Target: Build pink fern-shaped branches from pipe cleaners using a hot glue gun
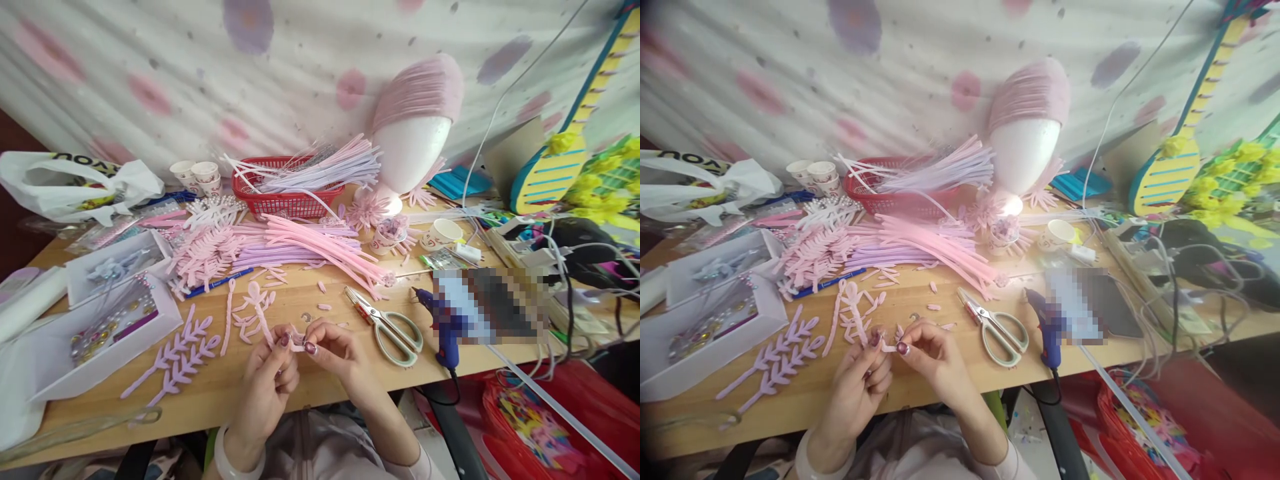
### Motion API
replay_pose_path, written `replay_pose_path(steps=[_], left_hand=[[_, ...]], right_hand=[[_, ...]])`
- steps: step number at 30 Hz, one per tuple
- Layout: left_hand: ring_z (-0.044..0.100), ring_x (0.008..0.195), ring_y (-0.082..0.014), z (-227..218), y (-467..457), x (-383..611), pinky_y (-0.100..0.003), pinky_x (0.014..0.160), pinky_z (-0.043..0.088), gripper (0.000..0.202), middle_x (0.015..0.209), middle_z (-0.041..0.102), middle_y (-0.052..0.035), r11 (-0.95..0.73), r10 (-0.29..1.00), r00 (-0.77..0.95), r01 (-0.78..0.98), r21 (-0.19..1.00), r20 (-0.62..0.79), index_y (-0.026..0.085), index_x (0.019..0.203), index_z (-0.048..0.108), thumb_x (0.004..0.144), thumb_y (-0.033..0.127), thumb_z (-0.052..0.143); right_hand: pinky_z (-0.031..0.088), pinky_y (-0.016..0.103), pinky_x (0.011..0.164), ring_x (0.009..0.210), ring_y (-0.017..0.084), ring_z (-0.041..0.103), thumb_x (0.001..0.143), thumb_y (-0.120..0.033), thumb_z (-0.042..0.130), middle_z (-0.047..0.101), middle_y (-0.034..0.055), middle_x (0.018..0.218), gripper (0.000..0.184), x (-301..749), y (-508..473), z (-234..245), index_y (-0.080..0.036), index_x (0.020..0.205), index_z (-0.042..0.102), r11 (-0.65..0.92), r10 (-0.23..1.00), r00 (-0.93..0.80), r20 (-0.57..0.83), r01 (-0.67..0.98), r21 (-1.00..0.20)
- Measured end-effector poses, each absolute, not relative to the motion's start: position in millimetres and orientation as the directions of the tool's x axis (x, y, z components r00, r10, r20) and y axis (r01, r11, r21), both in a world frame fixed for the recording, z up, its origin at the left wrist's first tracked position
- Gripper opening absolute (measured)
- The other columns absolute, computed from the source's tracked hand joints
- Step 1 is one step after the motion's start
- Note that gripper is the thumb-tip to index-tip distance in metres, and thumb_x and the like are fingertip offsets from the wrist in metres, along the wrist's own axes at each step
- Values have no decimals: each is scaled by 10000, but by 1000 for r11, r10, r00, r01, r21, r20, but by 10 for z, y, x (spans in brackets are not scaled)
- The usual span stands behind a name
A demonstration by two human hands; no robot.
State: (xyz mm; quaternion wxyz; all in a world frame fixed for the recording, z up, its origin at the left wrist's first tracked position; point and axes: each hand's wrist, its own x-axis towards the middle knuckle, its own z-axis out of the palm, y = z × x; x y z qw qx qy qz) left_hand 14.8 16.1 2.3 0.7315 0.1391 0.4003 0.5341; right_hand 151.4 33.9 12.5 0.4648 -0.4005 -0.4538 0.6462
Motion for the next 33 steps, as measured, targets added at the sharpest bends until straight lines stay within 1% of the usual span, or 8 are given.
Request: replay_pose_path(steps=[5, 10, 14, 19, 22, 27, 33], left_hand=[[97, 406, -22, 29, 165, 155, -145, 381, 120, 364, 487, 208, 137, 386, 901, 119, -661, 643, -418, 175, 846, 548, 691, 413, 776], [122, 397, -17, 50, 172, 170, -142, 377, 124, 399, 493, 223, 134, 346, 909, 81, -693, 632, -408, 178, 818, 538, 644, 414, 809], [156, 391, -16, 33, 154, 174, -138, 376, 137, 374, 489, 254, 131, 313, 909, 35, -715, 626, -415, 184, 821, 529, 665, 386, 803], [167, 392, -12, 26, 141, 173, -137, 380, 150, 370, 494, 275, 131, 303, 903, 6, -718, 627, -430, 183, 832, 524, 669, 365, 802], [165, 393, -15, 33, 147, 189, -141, 380, 149, 371, 493, 267, 131, 302, 906, -3, -699, 649, -424, 183, 823, 517, 674, 378, 794], [165, 392, -25, 32, 163, 233, -152, 378, 144, 379, 485, 270, 132, 299, 912, -27, -638, 709, -409, 194, 847, 499, 700, 422, 763], [173, 401, -30, 18, 166, 227, -158, 390, 150, 382, 493, 265, 131, 325, 915, -22, -551, 769, -403, 200, 858, 478, 727, 460, 726]], right_hand=[[421, 273, 724, 773, 164, 521, 770, -407, 706, 558, 20, 791, 252, 1547, 334, 89, -185, 685, 622, -131, 967, -244, -75, -224, -966], [429, 281, 731, 771, 168, 534, 780, -388, 699, 567, 19, 786, 229, 1567, 310, 79, -189, 688, 630, -114, 968, -242, -62, -208, -972], [432, 279, 723, 765, 165, 538, 781, -357, 704, 562, 14, 778, 200, 1562, 293, 81, -190, 692, 638, -72, 980, -195, -33, -200, -977], [432, 286, 734, 792, 167, 546, 814, -325, 676, 572, 20, 800, 158, 1560, 290, 59, -200, 722, 650, 6, 985, -167, 31, -147, -989], [442, 297, 743, 804, 173, 560, 808, -331, 683, 594, 25, 805, 145, 1564, 298, 29, -211, 728, 676, 20, 990, -133, 37, -128, -992], [472, 330, 769, 802, 191, 586, 741, -361, 740, 625, 37, 788, 151, 1575, 325, -31, -220, 695, 715, 8, 1000, -15, 10, -146, -989], [469, 320, 741, 764, 180, 574, 729, -320, 748, 605, 27, 774, 121, 1594, 346, -49, -214, 685, 713, 18, 999, 41, 13, -142, -990]])
